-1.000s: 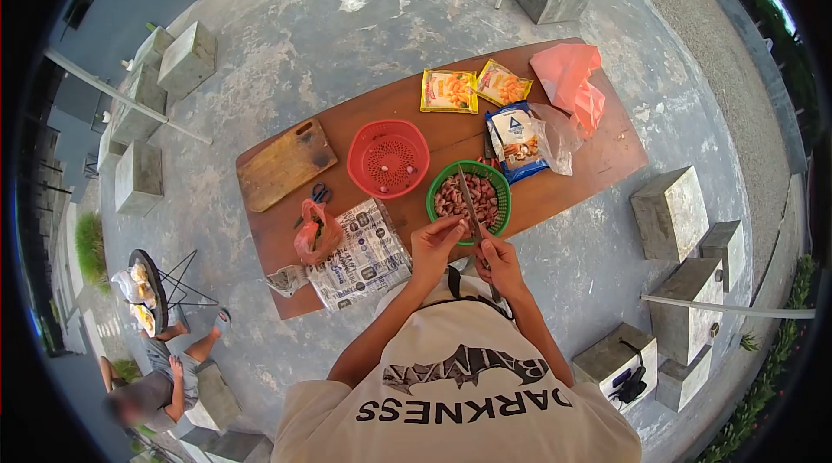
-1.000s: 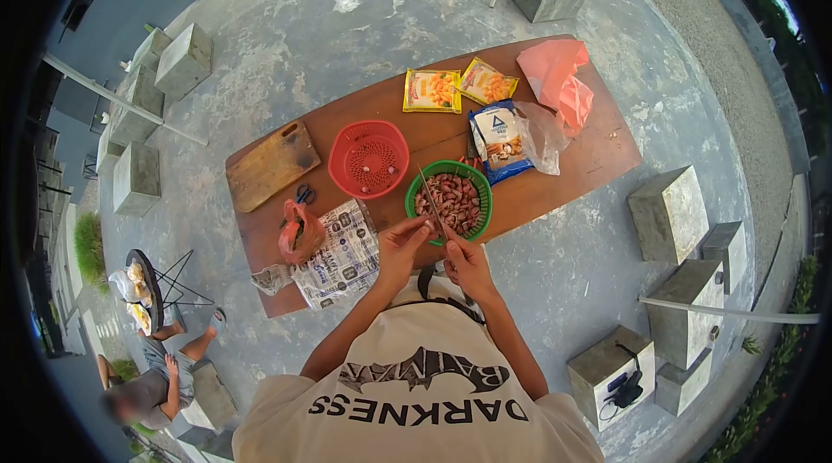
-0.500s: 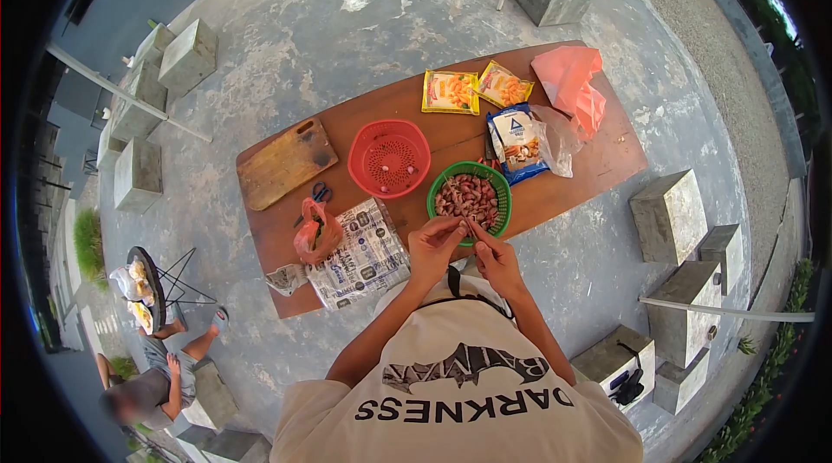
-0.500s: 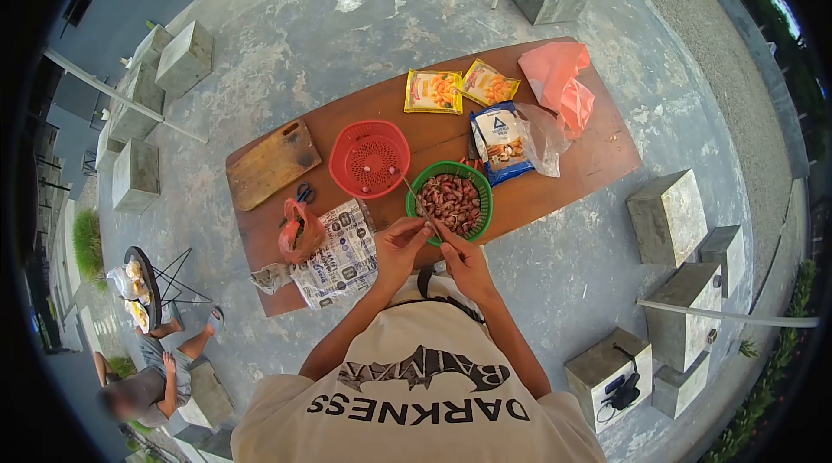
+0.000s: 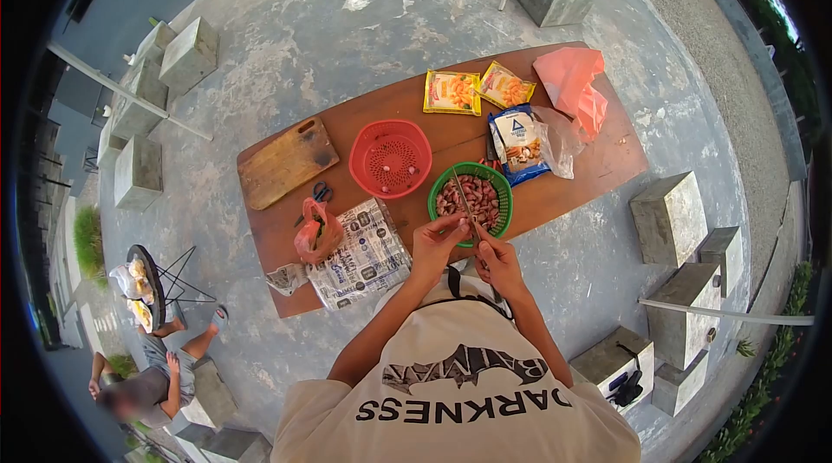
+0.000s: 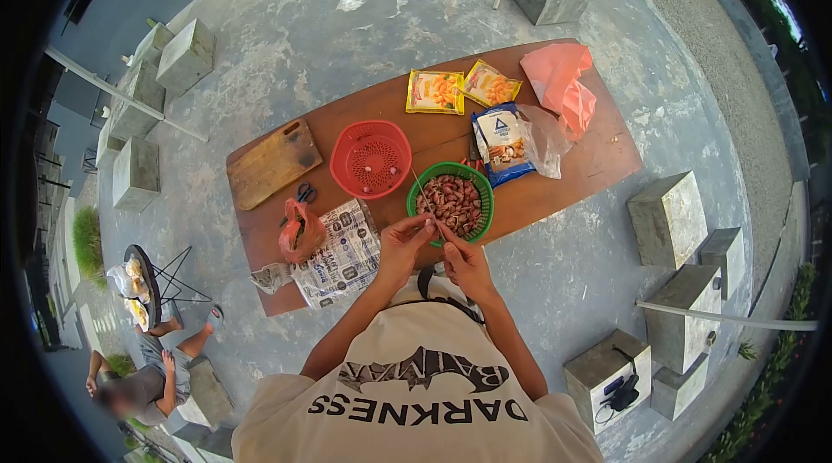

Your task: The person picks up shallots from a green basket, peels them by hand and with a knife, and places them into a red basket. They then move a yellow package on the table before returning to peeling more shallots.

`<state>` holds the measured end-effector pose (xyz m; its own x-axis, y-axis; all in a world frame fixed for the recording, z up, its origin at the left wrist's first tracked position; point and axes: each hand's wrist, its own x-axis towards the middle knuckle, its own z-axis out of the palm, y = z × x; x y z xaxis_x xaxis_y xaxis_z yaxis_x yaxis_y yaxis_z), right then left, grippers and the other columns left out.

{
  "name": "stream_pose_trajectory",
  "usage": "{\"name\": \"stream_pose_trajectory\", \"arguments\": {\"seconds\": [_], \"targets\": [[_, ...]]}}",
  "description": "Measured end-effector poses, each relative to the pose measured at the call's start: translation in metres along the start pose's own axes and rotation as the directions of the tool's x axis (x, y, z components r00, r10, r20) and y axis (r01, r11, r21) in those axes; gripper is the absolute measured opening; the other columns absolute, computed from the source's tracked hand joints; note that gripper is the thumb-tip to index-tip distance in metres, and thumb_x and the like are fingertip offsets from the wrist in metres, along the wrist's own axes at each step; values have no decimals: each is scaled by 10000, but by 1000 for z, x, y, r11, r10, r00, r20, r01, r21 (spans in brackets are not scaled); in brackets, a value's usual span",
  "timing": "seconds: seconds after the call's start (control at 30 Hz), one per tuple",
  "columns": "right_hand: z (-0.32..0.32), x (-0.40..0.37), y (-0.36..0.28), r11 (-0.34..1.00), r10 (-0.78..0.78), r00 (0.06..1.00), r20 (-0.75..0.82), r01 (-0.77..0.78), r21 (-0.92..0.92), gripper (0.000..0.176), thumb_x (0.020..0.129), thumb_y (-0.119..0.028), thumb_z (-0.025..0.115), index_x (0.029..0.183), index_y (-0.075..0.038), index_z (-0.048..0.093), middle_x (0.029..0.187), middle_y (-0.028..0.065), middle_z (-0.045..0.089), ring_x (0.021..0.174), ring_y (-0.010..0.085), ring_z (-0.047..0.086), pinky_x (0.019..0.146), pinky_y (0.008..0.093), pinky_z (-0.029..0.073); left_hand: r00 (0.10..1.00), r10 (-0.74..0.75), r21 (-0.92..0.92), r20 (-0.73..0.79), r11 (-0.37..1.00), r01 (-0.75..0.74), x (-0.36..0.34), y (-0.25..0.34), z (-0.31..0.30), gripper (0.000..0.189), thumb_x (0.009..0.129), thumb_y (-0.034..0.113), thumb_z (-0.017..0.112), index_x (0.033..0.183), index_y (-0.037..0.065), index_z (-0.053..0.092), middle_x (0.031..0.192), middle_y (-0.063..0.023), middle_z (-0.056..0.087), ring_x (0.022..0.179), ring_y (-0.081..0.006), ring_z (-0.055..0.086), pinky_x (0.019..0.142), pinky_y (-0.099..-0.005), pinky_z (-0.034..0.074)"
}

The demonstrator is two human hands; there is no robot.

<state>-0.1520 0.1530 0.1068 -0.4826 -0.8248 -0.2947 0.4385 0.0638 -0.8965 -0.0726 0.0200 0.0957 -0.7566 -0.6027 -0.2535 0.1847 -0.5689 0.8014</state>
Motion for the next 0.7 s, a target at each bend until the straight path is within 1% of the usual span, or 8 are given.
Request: {"name": "stream_pose_trajectory", "arguments": {"seconds": [0.07, 0.17, 0.23, 0.33, 0.47, 0.53, 0.67, 0.7], "targets": [[-1, -1, 0, 995, 52, 998, -32, -49, 86, 438, 991, -264, 452, 1404, -128, 399, 733, -51, 394, 465, 32, 320, 396, 187, 249, 1000, -8, 26, 8, 1000, 8, 0, -3, -2, 246, 864, 23, 628, 1103, -36, 627, 983, -114, 674, 874, -163, 647, 789, -288, 531], [-3, -2, -4, 978, 72, 997, -27, -65, 197, 439, 992, -250, 449, 1410, -132, 387, 746, -43, 408, 462, 33, 326, 386, 187, 241, 995, -58, -61, 75, 996, 63, 0, -2, -2, 244, 883, 35, 604, 1121, -22, 611, 1027, -99, 656, 903, -164, 635, 820, -300, 514], [-2, -3, -10, 974, 69, 997, -25, -62, 218, 442, 992, -246, 448, 1413, -130, 381, 756, -38, 414, 462, 35, 329, 386, 186, 243, 984, -112, -294, 138, 944, 149, 0, 1, -1, 237, 897, 45, 584, 1126, -10, 604, 1032, -100, 658, 947, -160, 623, 819, -288, 495], [-4, -3, -7, 976, 70, 997, -29, -62, 208, 446, 992, -242, 449, 1415, -126, 374, 776, -30, 422, 462, 39, 334, 386, 185, 248, 969, -168, -387, 180, 894, 227, 3, -4, -6, 226, 905, 46, 565, 1124, 2, 601, 1055, -107, 654, 998, -161, 609, 822, -272, 478], [-4, -4, -1, 984, 79, 996, -48, -70, 164, 450, 990, -242, 452, 1416, -120, 372, 790, -26, 430, 465, 40, 337, 386, 186, 256, 957, -205, -412, 206, 869, 274, 5, -10, -13, 220, 904, 44, 569, 1118, 9, 603, 1078, -100, 645, 983, -157, 609, 844, -269, 477], [-5, -4, -2, 984, 74, 997, -35, -67, 164, 452, 992, -243, 447, 1418, -117, 366, 788, -26, 425, 463, 41, 336, 385, 186, 259, 975, -183, -281, 129, 936, 213, 2, -9, -10, 230, 905, 41, 565, 1132, 15, 594, 1053, -78, 641, 972, -156, 611, 866, -271, 480], [-4, -3, -11, 973, 67, 997, -49, -54, 222, 455, 998, -254, 427, 1423, -110, 352, 773, -24, 409, 455, 40, 331, 378, 181, 262, 970, -196, -304, 145, 924, 232, 2, -6, -10, 244, 903, 38, 568, 1146, 24, 588, 1027, -64, 637, 997, -163, 611, 869, -274, 491], [-4, -3, -13, 974, 67, 997, -47, -55, 222, 455, 998, -254, 427, 1423, -110, 352, 773, -24, 409, 455, 40, 331, 378, 181, 262, 967, -189, -367, 174, 898, 241, 3, -7, -13, 246, 902, 36, 568, 1147, 23, 587, 1024, -66, 636, 1009, -172, 613, 858, -274, 502]]}}
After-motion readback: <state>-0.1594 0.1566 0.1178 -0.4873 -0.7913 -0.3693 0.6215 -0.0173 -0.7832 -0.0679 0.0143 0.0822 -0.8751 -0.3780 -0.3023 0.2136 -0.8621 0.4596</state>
